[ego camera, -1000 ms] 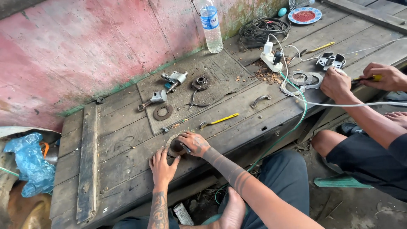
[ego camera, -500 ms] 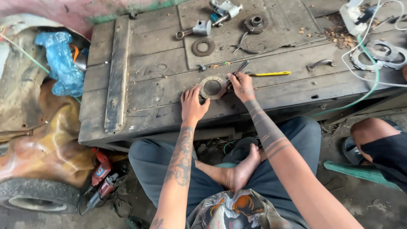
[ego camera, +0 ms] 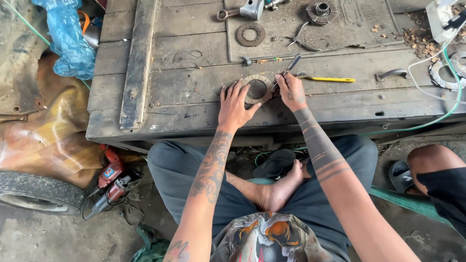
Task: Scraping old gasket material off a metal engine component using a flat-head screwdriver as a scraper.
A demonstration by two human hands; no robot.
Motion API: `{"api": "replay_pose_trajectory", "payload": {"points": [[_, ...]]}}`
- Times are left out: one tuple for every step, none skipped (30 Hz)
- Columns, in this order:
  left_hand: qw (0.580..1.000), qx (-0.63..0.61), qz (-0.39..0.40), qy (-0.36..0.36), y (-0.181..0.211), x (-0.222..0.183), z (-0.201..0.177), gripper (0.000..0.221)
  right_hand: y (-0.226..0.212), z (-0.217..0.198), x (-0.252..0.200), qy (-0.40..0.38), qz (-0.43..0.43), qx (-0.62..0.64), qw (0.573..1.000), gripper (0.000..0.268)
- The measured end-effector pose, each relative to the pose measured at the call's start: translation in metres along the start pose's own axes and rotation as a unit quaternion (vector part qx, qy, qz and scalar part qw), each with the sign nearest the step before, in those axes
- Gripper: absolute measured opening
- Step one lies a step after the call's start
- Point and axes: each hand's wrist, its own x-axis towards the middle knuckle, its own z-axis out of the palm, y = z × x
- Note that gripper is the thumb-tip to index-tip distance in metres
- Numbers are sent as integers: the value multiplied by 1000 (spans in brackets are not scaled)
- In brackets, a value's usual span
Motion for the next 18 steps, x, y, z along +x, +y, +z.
{"api": "replay_pose_trajectory", "payload": {"points": [[1000,2,2,2,-1,1,2,71,4,0,1,-18,-6,-8,1000,44],[1000,0,0,3,-2,1,4,71,5,0,1,-20,-6,-10,1000,44],[1000,-2,2,6,-3,2,5,71,6,0,2,4,-8,-8,1000,43],[1000,-3,3,10,-4,2,5,70,6,0,2,27,-10,-6,1000,43],[1000,-4,1,13,-5,2,5,70,6,1,2,24,-12,-7,1000,43],[1000,-4,0,8,-5,1,6,70,6,1,1,3,-17,-7,1000,43],[1000,-2,-1,4,-5,2,5,70,6,1,1,-17,-21,-7,1000,43],[1000,-3,-3,6,-4,0,2,70,1,0,0,-19,-24,-7,1000,43],[1000,-12,1,4,-3,0,-1,70,-4,-2,-2,-9,-17,-1,1000,44],[1000,-21,4,2,-2,-1,-4,69,-9,-4,-3,0,-11,6,1000,44],[1000,-21,4,4,-3,0,-2,69,-11,-4,-3,0,-13,5,1000,44],[1000,-20,1,-2,-3,1,0,71,-14,-4,-3,-7,-15,1,1000,44],[1000,-18,-1,-8,-5,2,1,72,-16,-3,-3,-13,-17,-3,1000,44],[1000,-18,-1,-7,-6,2,1,72,-15,-2,-3,-13,-18,-3,1000,44],[1000,-19,1,2,-6,1,2,72,-13,-3,-4,-12,-18,4,1000,45],[1000,-21,3,10,-6,1,3,72,-11,-3,-4,-10,-18,10,1000,46],[1000,-22,3,11,-6,1,3,72,-10,-4,-3,-11,-19,9,1000,46],[1000,-25,3,7,-5,1,2,71,-8,-4,-3,-21,-19,13,1000,44]]}}
